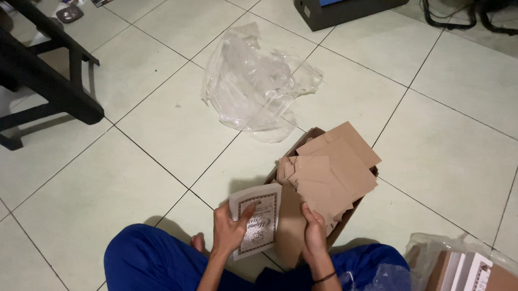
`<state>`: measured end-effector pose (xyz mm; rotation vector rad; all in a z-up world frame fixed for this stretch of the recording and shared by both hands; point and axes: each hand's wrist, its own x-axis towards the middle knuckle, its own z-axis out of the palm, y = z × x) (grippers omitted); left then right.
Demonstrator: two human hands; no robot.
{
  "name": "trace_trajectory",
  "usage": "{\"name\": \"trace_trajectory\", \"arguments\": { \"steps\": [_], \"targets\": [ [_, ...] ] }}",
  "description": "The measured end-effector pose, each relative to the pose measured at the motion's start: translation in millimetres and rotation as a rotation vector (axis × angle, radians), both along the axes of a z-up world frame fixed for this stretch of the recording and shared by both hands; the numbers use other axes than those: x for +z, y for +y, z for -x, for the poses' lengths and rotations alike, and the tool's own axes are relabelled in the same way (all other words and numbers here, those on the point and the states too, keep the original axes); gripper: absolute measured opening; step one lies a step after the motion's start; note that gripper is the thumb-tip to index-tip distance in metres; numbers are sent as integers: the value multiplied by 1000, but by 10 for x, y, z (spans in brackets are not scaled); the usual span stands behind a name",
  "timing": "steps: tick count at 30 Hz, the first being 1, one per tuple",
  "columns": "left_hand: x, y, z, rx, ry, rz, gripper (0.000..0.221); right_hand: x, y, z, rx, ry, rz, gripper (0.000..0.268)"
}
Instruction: The person fits a brown paper cover over a booklet, aligns it, and places the covered booklet onto a stack on the floor.
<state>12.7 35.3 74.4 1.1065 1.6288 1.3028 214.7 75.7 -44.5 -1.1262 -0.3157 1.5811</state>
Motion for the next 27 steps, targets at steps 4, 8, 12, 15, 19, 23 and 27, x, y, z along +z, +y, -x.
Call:
{"name": "trace_trajectory", "arguments": {
  "steps": [4,8,12,15,19,23,27],
  "targets": [
    [-7,-14,3,32,34,-26,30,191,-88,15,128,-81,-94,32],
    [-124,0,17,30,115,-91,29,451,-146,146,72,-223,94,42],
    [-95,6,10,10,146,-67,30,421,-124,121,159,-500,-104,34],
    [-133,28,41,1,122,-44,29,277,-107,87,134,-463,-100,35],
    [-131,42,69,5,36,52,27,101,-98,61,92,-308,-135,31],
    [-69,32,88,-9,38,47,30,106,-117,92,77,-225,-123,31],
    [-47,28,116,5,-18,64,23,146,-111,96,48,-205,-113,33]
  ]
}}
